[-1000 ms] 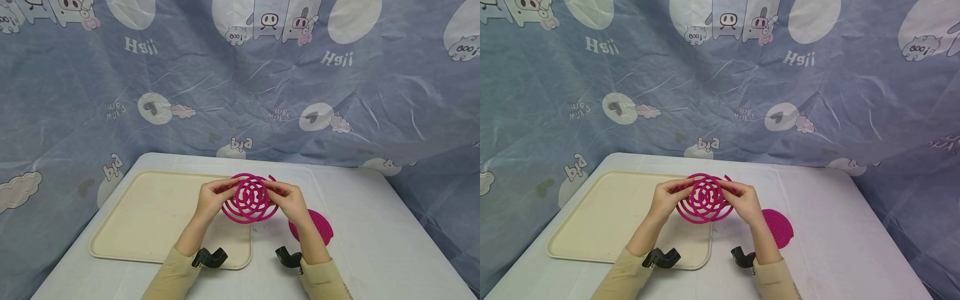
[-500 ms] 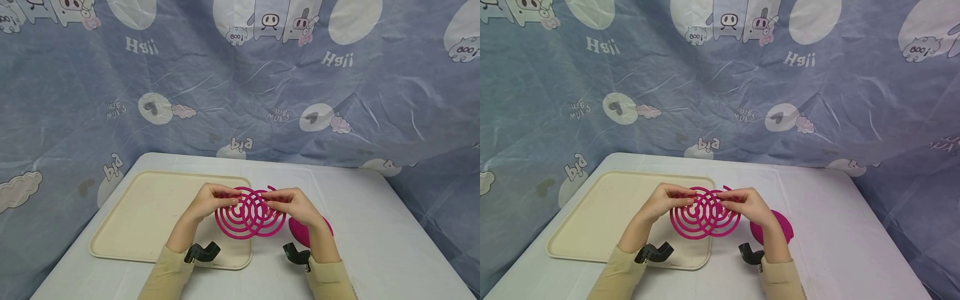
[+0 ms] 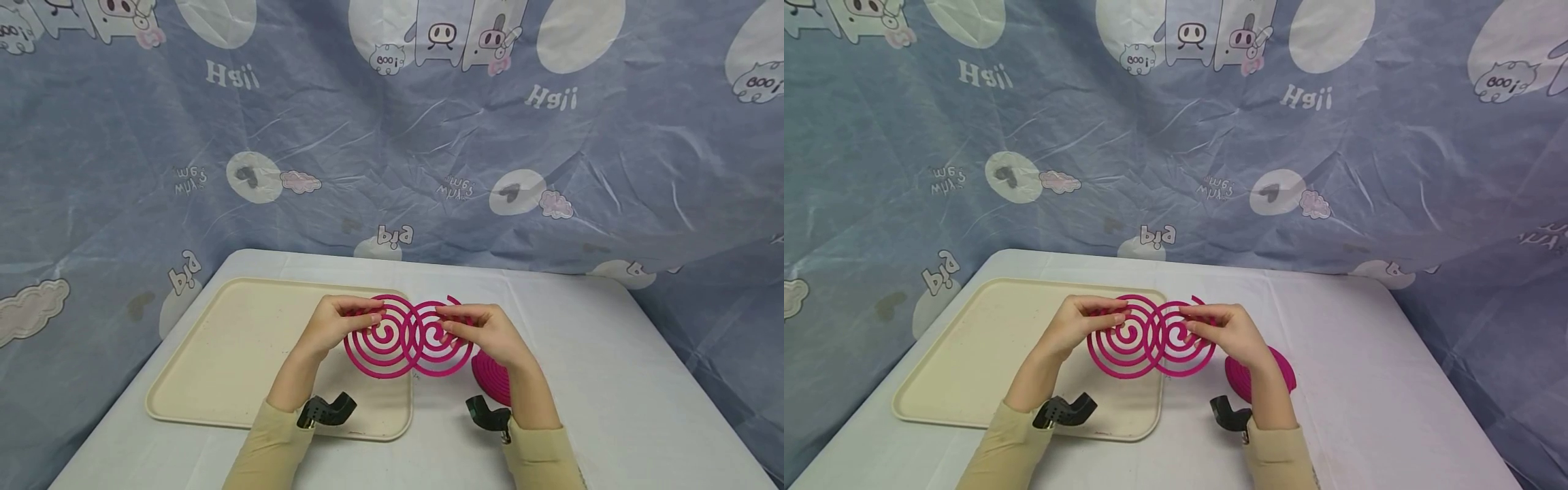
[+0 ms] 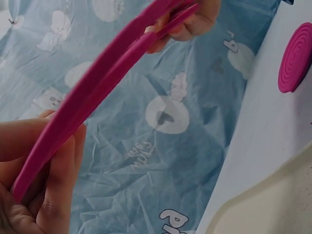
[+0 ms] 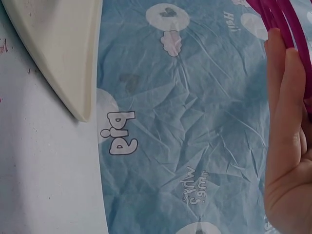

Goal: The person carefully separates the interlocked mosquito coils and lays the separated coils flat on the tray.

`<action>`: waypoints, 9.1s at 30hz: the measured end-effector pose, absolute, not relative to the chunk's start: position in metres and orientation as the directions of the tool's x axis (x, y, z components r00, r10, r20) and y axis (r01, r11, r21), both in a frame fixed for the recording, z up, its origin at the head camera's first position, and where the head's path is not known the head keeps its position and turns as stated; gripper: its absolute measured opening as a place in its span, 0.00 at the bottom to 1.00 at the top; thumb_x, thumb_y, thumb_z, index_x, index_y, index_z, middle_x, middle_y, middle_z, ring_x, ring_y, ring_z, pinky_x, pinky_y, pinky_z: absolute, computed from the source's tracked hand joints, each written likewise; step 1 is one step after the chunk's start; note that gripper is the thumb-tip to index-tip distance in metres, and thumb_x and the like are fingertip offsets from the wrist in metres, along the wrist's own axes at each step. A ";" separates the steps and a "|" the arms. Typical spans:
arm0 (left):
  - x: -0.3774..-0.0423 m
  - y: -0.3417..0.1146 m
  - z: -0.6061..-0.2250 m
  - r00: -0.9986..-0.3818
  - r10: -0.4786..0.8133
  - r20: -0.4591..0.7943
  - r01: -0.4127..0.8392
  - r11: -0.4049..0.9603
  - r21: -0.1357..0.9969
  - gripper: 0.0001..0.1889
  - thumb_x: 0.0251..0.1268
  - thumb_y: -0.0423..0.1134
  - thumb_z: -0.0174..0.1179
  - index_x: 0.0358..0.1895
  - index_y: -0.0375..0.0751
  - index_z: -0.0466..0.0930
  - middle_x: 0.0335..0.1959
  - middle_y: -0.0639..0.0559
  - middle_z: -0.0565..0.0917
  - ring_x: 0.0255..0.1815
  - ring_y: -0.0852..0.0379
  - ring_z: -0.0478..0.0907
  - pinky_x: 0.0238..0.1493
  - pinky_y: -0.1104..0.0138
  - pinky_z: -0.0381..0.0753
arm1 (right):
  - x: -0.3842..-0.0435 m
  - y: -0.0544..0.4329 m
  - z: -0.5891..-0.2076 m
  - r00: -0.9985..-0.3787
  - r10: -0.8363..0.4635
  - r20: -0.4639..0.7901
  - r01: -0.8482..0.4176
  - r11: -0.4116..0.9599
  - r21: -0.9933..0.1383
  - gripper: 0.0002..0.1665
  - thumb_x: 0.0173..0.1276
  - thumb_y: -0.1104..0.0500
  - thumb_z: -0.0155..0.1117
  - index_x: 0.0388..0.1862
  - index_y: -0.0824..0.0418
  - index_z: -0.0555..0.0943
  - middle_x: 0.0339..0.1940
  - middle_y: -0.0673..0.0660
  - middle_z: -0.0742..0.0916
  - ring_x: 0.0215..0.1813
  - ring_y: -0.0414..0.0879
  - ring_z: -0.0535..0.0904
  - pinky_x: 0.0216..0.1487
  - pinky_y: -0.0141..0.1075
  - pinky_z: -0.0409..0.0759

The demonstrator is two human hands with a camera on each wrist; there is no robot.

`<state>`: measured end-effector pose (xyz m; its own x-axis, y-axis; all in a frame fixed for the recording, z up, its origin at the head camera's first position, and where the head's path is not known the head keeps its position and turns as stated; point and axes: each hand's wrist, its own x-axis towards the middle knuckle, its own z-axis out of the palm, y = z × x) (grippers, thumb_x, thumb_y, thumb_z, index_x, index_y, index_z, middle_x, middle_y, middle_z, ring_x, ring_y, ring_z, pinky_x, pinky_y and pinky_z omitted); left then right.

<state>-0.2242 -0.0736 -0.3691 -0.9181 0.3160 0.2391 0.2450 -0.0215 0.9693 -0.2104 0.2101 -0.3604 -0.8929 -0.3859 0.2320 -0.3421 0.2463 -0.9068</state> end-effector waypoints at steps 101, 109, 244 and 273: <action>-0.224 -0.062 -0.375 -0.931 0.250 0.267 0.246 -0.116 0.962 0.18 0.53 0.30 0.67 0.50 0.32 0.81 0.42 0.42 0.83 0.36 0.54 0.81 0.38 0.66 0.83 | -0.210 0.209 -0.361 -0.901 -0.330 0.281 -0.347 0.158 -0.924 0.26 0.57 0.68 0.69 0.56 0.70 0.76 0.43 0.57 0.84 0.31 0.44 0.83 0.33 0.33 0.82; -0.223 -0.044 -0.380 -0.933 -0.011 0.359 0.349 -0.271 0.897 0.18 0.53 0.29 0.67 0.49 0.31 0.81 0.44 0.38 0.82 0.41 0.51 0.83 0.41 0.64 0.82 | -0.211 0.191 -0.365 -0.913 -0.138 0.384 -0.385 -0.026 -0.923 0.27 0.58 0.72 0.66 0.59 0.73 0.73 0.45 0.53 0.84 0.38 0.44 0.85 0.39 0.37 0.82; -0.216 -0.029 -0.378 -0.902 -0.197 0.383 0.430 -0.361 0.828 0.22 0.53 0.28 0.67 0.54 0.34 0.77 0.49 0.40 0.78 0.48 0.50 0.79 0.44 0.61 0.81 | -0.204 0.168 -0.362 -0.863 0.082 0.498 -0.501 -0.027 -0.865 0.24 0.58 0.72 0.66 0.55 0.70 0.76 0.45 0.57 0.82 0.43 0.45 0.83 0.41 0.37 0.82; -0.220 -0.054 -0.370 -0.912 0.153 0.382 0.337 -0.252 0.907 0.30 0.53 0.25 0.66 0.61 0.39 0.68 0.44 0.34 0.81 0.43 0.43 0.82 0.40 0.57 0.82 | -0.203 0.189 -0.353 -0.912 -0.100 0.398 -0.405 0.056 -0.913 0.38 0.55 0.69 0.70 0.65 0.59 0.68 0.53 0.62 0.77 0.46 0.48 0.82 0.41 0.40 0.82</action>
